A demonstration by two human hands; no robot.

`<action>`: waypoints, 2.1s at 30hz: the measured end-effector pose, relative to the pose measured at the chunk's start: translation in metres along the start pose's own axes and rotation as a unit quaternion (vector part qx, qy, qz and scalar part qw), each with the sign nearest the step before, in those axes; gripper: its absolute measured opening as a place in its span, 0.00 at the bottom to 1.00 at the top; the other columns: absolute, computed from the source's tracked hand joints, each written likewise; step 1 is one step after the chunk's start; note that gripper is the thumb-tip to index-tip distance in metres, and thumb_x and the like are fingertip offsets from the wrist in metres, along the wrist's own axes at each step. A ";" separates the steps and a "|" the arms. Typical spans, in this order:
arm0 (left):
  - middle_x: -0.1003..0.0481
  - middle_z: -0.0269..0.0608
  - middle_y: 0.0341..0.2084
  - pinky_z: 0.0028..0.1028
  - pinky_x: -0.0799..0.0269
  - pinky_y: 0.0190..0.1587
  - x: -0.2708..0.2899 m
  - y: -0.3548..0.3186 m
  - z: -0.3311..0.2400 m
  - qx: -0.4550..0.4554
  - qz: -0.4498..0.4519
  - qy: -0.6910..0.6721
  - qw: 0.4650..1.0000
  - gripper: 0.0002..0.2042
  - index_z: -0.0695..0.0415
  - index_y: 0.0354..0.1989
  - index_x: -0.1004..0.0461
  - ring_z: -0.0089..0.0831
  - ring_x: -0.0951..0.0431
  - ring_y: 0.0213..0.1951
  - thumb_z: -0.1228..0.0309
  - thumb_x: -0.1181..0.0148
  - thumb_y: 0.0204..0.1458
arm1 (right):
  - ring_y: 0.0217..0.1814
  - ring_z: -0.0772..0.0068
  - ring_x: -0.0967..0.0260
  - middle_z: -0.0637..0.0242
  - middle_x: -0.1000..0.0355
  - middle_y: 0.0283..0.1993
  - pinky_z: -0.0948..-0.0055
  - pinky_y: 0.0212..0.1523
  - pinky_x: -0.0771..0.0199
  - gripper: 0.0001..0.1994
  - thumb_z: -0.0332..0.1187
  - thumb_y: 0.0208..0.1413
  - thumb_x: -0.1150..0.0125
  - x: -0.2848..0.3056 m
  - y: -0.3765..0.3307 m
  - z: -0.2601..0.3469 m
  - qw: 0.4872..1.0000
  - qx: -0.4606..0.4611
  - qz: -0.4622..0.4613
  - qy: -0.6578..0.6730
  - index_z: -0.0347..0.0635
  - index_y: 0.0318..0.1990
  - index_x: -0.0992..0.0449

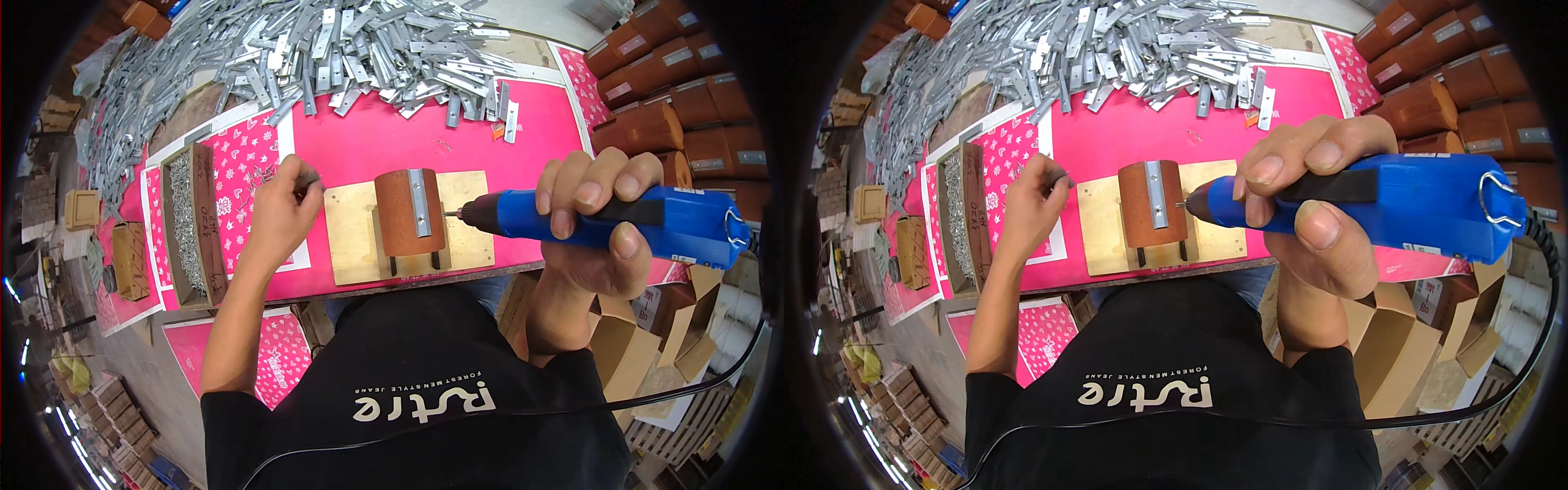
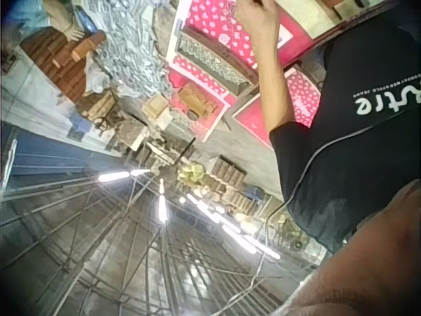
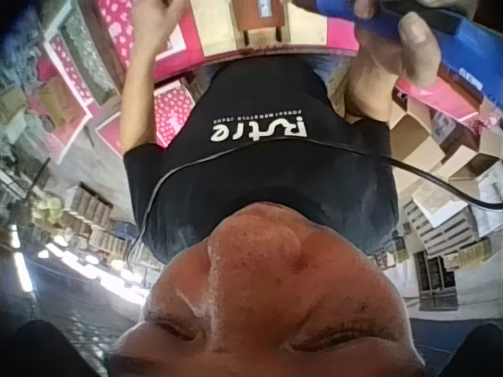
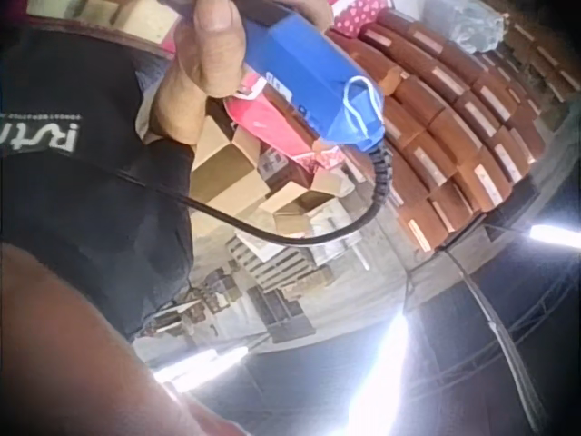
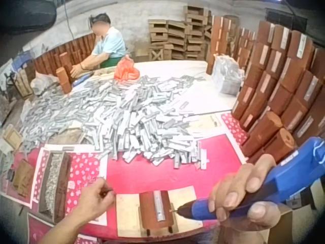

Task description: The recorder is assembling metal brackets onto curved wooden blocks using an electric screwdriver.

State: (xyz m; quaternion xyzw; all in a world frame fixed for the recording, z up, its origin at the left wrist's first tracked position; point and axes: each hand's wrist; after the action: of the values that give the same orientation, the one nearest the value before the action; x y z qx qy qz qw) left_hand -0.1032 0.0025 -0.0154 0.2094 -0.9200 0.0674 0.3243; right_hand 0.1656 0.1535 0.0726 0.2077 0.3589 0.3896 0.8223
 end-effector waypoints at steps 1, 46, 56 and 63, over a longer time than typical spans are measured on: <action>0.23 0.41 0.22 0.23 0.29 0.24 -0.001 -0.004 -0.007 -0.013 -0.019 -0.055 0.998 0.02 0.65 0.32 0.29 0.23 0.23 0.23 0.79 0.44 0.51 | 0.26 0.67 0.31 0.52 0.27 0.39 0.64 0.36 0.26 0.16 0.27 0.47 0.41 0.000 0.001 0.001 1.000 0.001 0.004 0.011 0.40 0.45 0.35; 0.32 0.41 0.22 0.35 0.38 0.28 -0.055 -0.023 -0.076 -0.248 0.035 0.010 0.968 0.13 0.59 0.30 0.26 0.38 0.33 0.28 0.70 0.28 0.37 | 0.24 0.71 0.33 0.60 0.30 0.34 0.66 0.33 0.29 0.15 0.32 0.50 0.41 -0.041 0.007 0.000 0.991 -0.079 0.011 -0.105 0.43 0.44 0.38; 0.34 0.42 0.24 0.37 0.38 0.34 -0.063 -0.024 -0.070 -0.219 0.050 0.003 0.974 0.12 0.59 0.29 0.28 0.42 0.34 0.31 0.71 0.31 0.38 | 0.24 0.71 0.33 0.60 0.30 0.33 0.66 0.32 0.29 0.15 0.30 0.51 0.41 -0.033 0.005 -0.009 0.990 -0.084 0.020 -0.112 0.43 0.44 0.38; 0.36 0.43 0.24 0.37 0.39 0.32 -0.069 -0.027 -0.065 -0.224 0.013 -0.010 0.974 0.12 0.59 0.29 0.29 0.42 0.36 0.30 0.73 0.32 0.36 | 0.23 0.73 0.35 0.64 0.31 0.28 0.69 0.29 0.30 0.15 0.32 0.51 0.39 -0.035 0.010 -0.016 0.985 -0.113 0.025 -0.129 0.44 0.42 0.37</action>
State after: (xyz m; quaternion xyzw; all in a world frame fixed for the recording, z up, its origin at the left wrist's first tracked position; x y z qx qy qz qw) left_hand -0.0063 0.0191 -0.0078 0.1197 -0.9175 -0.1386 0.3530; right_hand 0.1332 0.1327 0.0834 0.1704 0.1984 0.4184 0.8698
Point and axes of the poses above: each hand's wrist, its own y-axis towards the middle knuckle, its own x-axis out of the back of the hand, z = x × y
